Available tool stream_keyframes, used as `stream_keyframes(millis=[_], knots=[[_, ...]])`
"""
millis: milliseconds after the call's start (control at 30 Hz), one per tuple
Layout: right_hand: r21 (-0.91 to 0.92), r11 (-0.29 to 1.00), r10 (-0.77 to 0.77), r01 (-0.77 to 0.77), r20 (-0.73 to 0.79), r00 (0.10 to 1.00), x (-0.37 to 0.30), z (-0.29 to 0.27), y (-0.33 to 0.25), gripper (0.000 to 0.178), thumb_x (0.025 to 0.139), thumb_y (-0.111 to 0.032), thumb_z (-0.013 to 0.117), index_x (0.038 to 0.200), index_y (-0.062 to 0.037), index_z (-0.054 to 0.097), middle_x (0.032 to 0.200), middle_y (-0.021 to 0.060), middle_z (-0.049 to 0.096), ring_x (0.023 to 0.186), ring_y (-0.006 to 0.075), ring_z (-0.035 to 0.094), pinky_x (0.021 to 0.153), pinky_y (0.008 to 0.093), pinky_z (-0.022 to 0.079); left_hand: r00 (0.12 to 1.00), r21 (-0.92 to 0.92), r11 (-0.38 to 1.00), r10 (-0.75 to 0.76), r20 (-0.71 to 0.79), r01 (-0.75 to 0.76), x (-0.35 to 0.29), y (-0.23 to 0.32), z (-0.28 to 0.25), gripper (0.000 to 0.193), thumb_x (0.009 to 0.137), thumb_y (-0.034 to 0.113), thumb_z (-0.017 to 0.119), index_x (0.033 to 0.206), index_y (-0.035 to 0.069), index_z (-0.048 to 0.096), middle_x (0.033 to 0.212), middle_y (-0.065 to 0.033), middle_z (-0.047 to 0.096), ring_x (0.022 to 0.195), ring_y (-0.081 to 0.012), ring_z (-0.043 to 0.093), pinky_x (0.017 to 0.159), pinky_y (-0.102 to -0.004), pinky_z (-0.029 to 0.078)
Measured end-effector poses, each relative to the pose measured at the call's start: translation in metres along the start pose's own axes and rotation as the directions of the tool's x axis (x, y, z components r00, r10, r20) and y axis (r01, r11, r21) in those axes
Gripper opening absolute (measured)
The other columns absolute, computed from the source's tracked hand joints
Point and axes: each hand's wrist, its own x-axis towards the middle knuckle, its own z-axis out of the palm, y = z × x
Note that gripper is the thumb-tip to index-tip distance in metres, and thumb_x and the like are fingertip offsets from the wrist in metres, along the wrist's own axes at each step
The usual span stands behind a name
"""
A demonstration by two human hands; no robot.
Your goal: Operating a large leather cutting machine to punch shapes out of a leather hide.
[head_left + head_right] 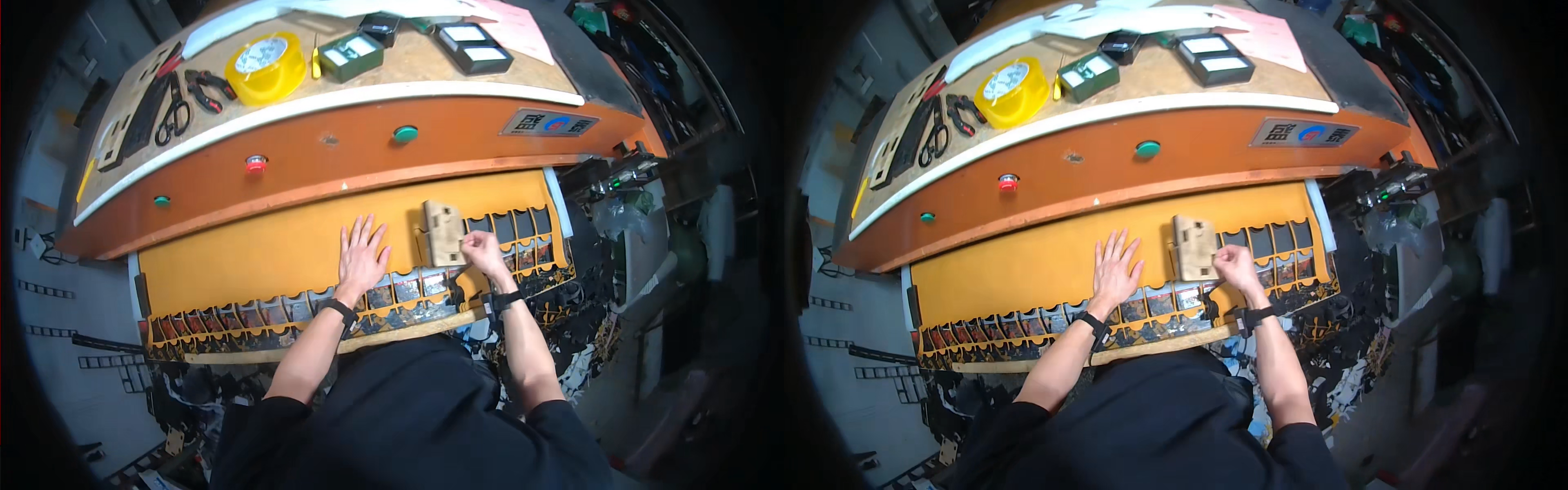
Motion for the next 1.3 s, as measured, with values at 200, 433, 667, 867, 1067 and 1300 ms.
stream_keyframes(millis=[200, 433, 667, 867, 1067, 1300], knots=[[-0.363, 0.923, -0.201, 0.128, -0.172, 0.965, -0.032, 0.044, -0.047, 0.010, 0.091, -0.008, 0.074, 0.094, 0.0007, 0.078, 0.079, 0.0125, 0.080, 0.069, 0.0197, 0.077, 0.069, 0.0352, 0.062, 0.990, -0.282, 0.958, -0.086, -0.110, 0.052, -0.016, -0.015, 0.013, 0.059, 0.111, 0.033, 0.062, 0.163, 0.006, 0.056, 0.175, -0.0199, 0.047, 0.165, -0.0404, 0.038, 0.138, -0.0576, 0.025], [-0.475, 0.857, -0.234, 0.201, -0.011, 0.972, -0.034, 0.132, -0.074, 0.018, 0.086, -0.009, 0.073, 0.079, 0.0070, 0.073, 0.078, 0.0303, 0.074, 0.077, 0.0457, 0.078, 0.078, 0.0527, 0.064, 0.927, -0.670, 0.742, -0.260, -0.269, 0.014, -0.027, -0.036, 0.010, 0.061, 0.105, 0.021, 0.066, 0.160, -0.002, 0.053, 0.164, -0.0268, 0.057, 0.153, -0.0447, 0.054, 0.130, -0.0505, 0.042], [-0.347, 0.937, -0.074, 0.032, -0.108, 0.991, -0.034, 0.119, -0.079, 0.035, 0.091, -0.027, 0.088, 0.089, 0.0060, 0.078, 0.090, 0.0230, 0.081, 0.086, 0.0401, 0.081, 0.081, 0.0494, 0.064, 0.949, -0.500, 0.865, -0.192, -0.251, 0.043, -0.026, -0.032, 0.009, 0.076, 0.089, 0.009, 0.085, 0.158, -0.002, 0.055, 0.160, -0.0258, 0.060, 0.152, -0.0436, 0.055, 0.128, -0.0507, 0.045], [-0.599, 0.760, 0.137, -0.254, -0.234, 0.963, -0.011, 0.090, -0.073, 0.074, 0.083, -0.040, 0.098, 0.124, 0.0118, 0.065, 0.108, 0.0286, 0.081, 0.104, 0.0410, 0.081, 0.092, 0.0501, 0.063, 0.953, -0.508, 0.861, -0.182, -0.241, 0.036, -0.015, -0.033, 0.013, 0.074, 0.087, 0.010, 0.084, 0.154, -0.002, 0.056, 0.159, -0.0263, 0.060, 0.150, -0.0445, 0.056, 0.128, -0.0511, 0.045], [-0.616, 0.720, 0.294, -0.319, -0.146, 0.944, 0.008, 0.092, -0.092, 0.078, 0.082, -0.040, 0.100, 0.131, 0.0120, 0.068, 0.114, 0.0259, 0.083, 0.117, 0.0407, 0.079, 0.118, 0.0660, 0.044, 0.946, -0.475, 0.880, -0.141, -0.291, -0.015, -0.007, -0.042, 0.015, 0.074, 0.088, 0.010, 0.084, 0.155, -0.002, 0.055, 0.159, -0.0261, 0.060, 0.150, -0.0440, 0.056, 0.127, -0.0510, 0.045], [-0.600, 0.748, 0.176, -0.283, -0.231, 0.957, 0.003, 0.105, -0.066, 0.076, 0.076, -0.035, 0.102, 0.133, 0.0018, 0.069, 0.113, 0.0207, 0.082, 0.116, 0.0416, 0.077, 0.110, 0.0577, 0.048, 0.950, -0.466, 0.885, -0.139, -0.281, -0.008, -0.007, -0.040, 0.017, 0.074, 0.089, 0.011, 0.084, 0.156, -0.002, 0.055, 0.159, -0.0255, 0.060, 0.150, -0.0433, 0.055, 0.127, -0.0509, 0.045]])
